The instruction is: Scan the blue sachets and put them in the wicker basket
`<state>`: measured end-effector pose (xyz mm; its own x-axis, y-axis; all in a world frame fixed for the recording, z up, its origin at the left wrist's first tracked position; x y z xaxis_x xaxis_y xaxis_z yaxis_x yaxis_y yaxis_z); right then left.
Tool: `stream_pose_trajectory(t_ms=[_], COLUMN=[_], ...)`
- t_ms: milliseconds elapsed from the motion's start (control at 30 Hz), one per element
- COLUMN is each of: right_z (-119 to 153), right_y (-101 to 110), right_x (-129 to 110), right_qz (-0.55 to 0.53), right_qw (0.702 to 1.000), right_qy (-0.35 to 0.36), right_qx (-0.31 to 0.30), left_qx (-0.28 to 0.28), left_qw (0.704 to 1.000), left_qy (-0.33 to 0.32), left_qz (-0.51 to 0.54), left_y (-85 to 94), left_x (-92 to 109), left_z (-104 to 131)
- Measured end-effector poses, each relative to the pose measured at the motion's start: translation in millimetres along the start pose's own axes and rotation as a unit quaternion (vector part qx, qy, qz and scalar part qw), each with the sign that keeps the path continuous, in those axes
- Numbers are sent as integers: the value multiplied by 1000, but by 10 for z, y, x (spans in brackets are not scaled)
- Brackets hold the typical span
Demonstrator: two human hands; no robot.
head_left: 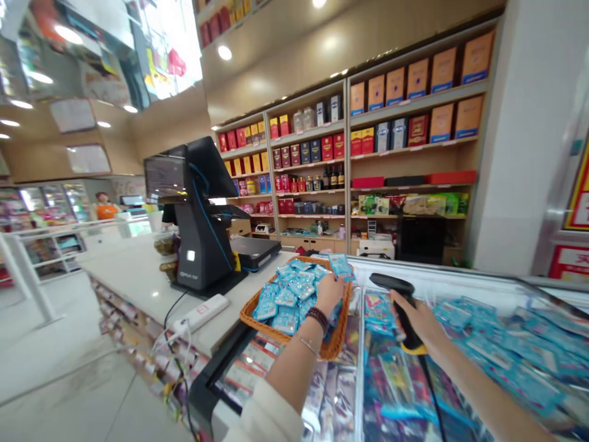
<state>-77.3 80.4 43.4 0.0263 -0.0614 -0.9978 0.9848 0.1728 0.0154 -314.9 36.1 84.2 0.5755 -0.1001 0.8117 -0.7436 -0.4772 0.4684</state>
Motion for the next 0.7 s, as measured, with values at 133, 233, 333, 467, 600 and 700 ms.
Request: stream_pose_trajectory(t_ms=[133,233,333,467,600,700], right_z=[-4,39,81,204,430,561], right_y=[-604,-825,-762,-225,552,1212], right_x=[-220,-303,-304,-249,-219,-144], right_qz=[-43,-67,-84,-87,-103,-122], right_qw=[997,994,993,995,995,991], right_qy=[1,-4,-1,-6,-9,-2], right_qx=[-61,-82,-87,-47,-7,58], left_qx=[4,-32,-44,-56,-138,-198], left_qw=[999,999,999,992,975,960], left_qy=[28,30,14,-59,-112,-177], left_qz=[-45,-31,-5,93,135,85], left_y=[493,614,620,287,-502,-1191], left_x=[-248,-347,-304,42,484,844], left_z=[55,172,286,372,494,647])
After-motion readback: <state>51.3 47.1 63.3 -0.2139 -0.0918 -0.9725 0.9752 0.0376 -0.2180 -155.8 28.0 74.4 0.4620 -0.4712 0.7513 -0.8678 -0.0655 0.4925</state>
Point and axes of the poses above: each hand's wrist, its own z-axis away from the middle knuckle, its own y-axis out of the back of the hand, x = y × z, the point moved 10 cm from there along -z, towards the middle knuckle, and after that the axes turned 13 degrees about -y, right-handed, at the moved point
